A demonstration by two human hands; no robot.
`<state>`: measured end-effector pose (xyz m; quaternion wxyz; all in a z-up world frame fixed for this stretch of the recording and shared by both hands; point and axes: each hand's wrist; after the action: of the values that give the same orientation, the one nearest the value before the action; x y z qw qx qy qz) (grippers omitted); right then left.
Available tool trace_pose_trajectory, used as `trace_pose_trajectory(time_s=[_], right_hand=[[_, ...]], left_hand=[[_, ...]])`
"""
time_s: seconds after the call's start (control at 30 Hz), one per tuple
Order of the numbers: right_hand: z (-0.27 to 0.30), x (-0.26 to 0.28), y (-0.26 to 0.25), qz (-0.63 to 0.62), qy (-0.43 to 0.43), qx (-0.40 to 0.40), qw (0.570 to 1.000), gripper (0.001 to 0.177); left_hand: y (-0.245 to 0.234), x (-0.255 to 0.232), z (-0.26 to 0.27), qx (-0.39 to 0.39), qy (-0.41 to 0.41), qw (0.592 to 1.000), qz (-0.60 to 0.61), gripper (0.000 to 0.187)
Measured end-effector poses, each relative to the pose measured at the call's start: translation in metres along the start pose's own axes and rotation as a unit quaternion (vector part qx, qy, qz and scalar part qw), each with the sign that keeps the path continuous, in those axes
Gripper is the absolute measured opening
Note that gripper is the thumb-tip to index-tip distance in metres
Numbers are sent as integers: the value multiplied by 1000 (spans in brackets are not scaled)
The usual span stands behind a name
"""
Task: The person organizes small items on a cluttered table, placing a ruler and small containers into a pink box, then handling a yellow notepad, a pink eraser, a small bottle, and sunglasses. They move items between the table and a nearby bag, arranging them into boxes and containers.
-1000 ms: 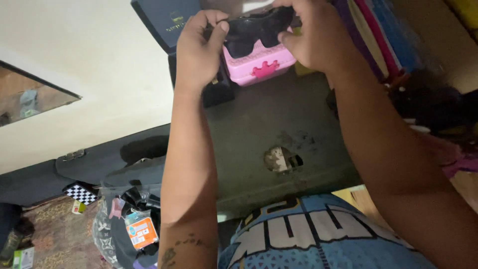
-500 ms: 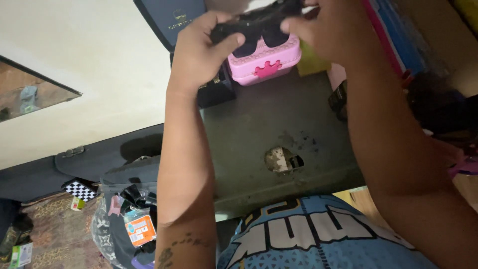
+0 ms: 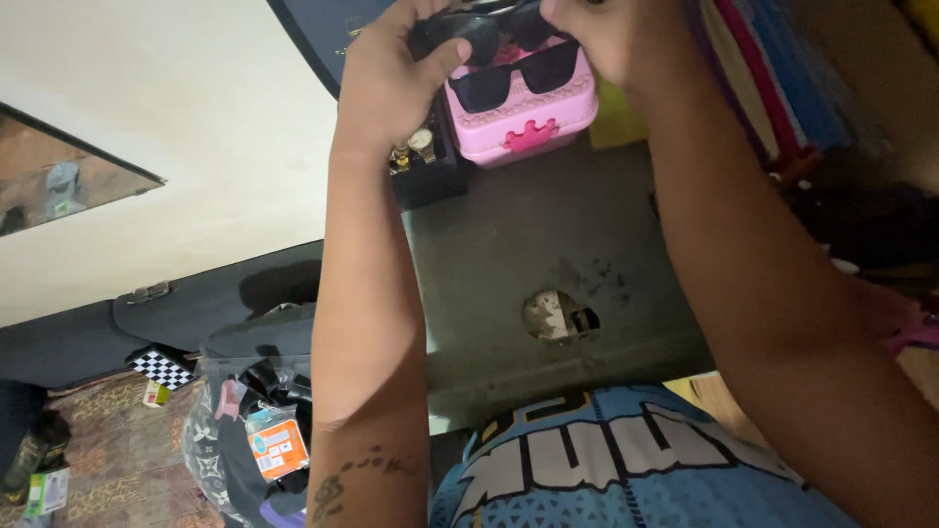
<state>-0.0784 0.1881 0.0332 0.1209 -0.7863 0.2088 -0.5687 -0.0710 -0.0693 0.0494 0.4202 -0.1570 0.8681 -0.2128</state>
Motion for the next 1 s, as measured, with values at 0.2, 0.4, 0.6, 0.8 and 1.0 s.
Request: trace_pose_trajectory(time_s=[0.2, 0.4, 0.6, 0.8, 1.0], right_hand=[[48, 58, -21, -69, 17, -29, 997, 32], [33, -6, -32, 149, -209, 51, 965, 31], [46, 6, -35, 127, -8, -88, 988, 43], [42, -33, -31, 114, -126, -126, 977, 28], [34, -48, -3, -149, 55, -86, 983, 20]], left_hand=[[-2, 8, 9, -3, -16, 981, 194, 27], [28, 17, 11, 47, 33, 926, 374, 41], [36, 20, 4, -66, 8, 992, 109, 53], [48, 17, 4, 54, -31, 986, -156, 43], [43, 38, 13, -54, -1, 988, -142, 32]])
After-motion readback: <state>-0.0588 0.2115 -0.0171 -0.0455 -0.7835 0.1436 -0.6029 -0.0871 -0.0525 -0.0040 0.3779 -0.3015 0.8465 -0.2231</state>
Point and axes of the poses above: each hand's wrist, its own z-axis away from the middle knuckle, its own y-axis out of the palm, x = y × z, and after that the axes turned 2 degrees about -x, right-handed
